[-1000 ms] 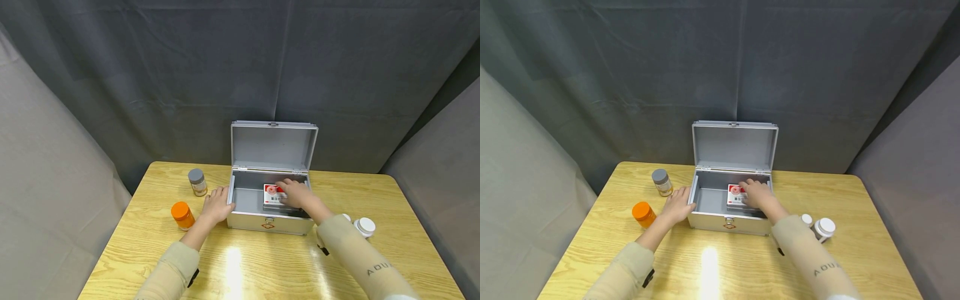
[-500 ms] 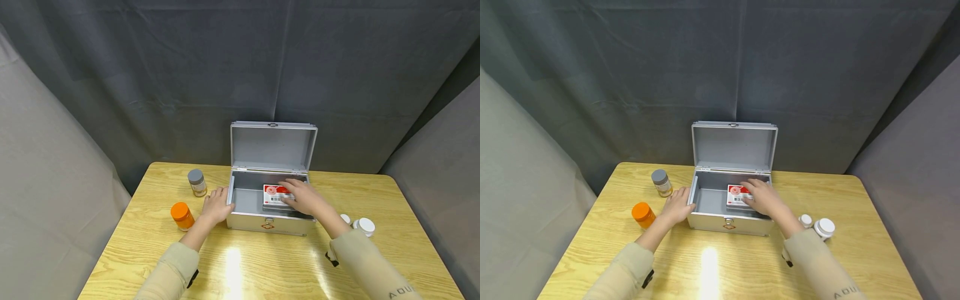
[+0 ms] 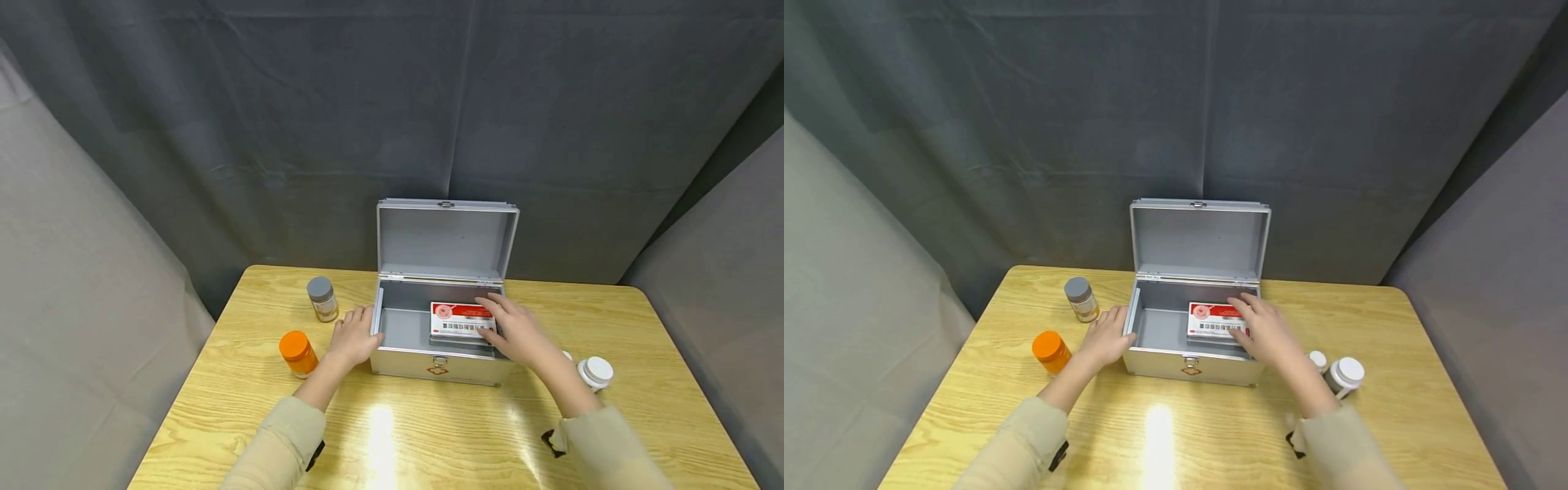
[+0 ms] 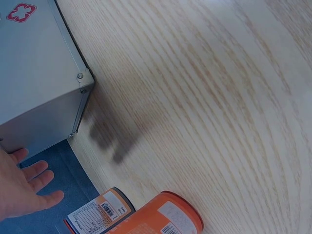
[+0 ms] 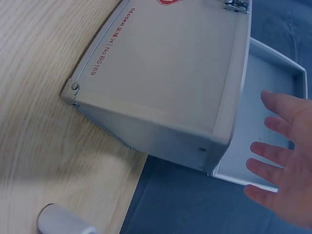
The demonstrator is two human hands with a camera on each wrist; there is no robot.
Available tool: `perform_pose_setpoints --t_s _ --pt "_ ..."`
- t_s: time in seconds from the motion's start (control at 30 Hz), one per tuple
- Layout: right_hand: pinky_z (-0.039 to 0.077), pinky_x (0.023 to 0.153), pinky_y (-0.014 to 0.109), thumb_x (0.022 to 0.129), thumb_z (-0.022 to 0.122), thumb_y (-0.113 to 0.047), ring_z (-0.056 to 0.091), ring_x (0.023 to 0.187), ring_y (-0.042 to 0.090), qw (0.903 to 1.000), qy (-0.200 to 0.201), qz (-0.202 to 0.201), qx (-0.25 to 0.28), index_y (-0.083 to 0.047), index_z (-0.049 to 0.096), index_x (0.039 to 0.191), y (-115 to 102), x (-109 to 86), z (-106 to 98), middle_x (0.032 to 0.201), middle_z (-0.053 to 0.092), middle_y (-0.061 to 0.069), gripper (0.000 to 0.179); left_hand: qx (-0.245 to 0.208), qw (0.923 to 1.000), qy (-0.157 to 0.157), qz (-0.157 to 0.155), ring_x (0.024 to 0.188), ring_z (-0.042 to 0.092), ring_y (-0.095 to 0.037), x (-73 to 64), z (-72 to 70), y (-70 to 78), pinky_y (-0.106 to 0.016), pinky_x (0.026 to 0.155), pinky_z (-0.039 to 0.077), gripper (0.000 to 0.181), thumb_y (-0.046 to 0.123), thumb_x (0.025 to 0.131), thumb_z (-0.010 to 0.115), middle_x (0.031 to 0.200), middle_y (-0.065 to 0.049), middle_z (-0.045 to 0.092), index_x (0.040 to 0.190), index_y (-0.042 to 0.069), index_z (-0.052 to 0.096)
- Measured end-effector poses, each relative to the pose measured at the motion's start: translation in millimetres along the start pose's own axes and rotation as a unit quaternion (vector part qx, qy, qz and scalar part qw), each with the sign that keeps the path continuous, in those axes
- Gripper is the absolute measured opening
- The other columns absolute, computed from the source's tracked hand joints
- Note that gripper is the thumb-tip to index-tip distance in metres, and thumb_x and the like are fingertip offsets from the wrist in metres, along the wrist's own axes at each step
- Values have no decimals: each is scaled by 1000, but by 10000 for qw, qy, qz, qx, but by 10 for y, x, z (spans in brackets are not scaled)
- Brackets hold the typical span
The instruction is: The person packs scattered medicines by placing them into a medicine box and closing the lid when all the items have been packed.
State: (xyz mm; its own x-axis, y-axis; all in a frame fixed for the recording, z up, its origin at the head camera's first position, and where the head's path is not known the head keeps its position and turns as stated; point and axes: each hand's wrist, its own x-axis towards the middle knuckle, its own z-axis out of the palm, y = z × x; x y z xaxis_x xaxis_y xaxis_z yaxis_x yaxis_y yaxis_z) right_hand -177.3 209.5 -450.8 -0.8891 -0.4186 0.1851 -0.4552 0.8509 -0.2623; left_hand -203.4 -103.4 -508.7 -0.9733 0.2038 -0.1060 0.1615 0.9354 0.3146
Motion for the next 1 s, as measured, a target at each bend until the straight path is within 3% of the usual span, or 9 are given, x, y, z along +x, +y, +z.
perform_pose_setpoints --t_s 0.47,0.73,1.0 --pt "30 92 62 86 62 -22 38 118 47 9948 449 900 173 -5 40 134 249 -408 -145 133 39 25 56 -70 10000 9 16 127 31 -31 4 14 -8 -51 101 27 66 40 86 49 140 -13 34 141 9 29" --pt "32 85 64 83 65 -19 41 109 50 9893 749 1247 145 -1 41 132 439 -639 -192 126 41 29 57 -110 9999 57 19 126 32 -31 3 17 -3 -50 100 27 66 39 86 51 139 -13 35 141 9 30" --pt "30 82 65 81 64 -15 37 108 53 9833 550 1723 217 0 36 135 670 -883 -211 126 37 31 62 -149 9999 64 20 126 33 -32 8 23 -15 -52 99 27 65 38 86 51 138 -14 35 140 9 31"
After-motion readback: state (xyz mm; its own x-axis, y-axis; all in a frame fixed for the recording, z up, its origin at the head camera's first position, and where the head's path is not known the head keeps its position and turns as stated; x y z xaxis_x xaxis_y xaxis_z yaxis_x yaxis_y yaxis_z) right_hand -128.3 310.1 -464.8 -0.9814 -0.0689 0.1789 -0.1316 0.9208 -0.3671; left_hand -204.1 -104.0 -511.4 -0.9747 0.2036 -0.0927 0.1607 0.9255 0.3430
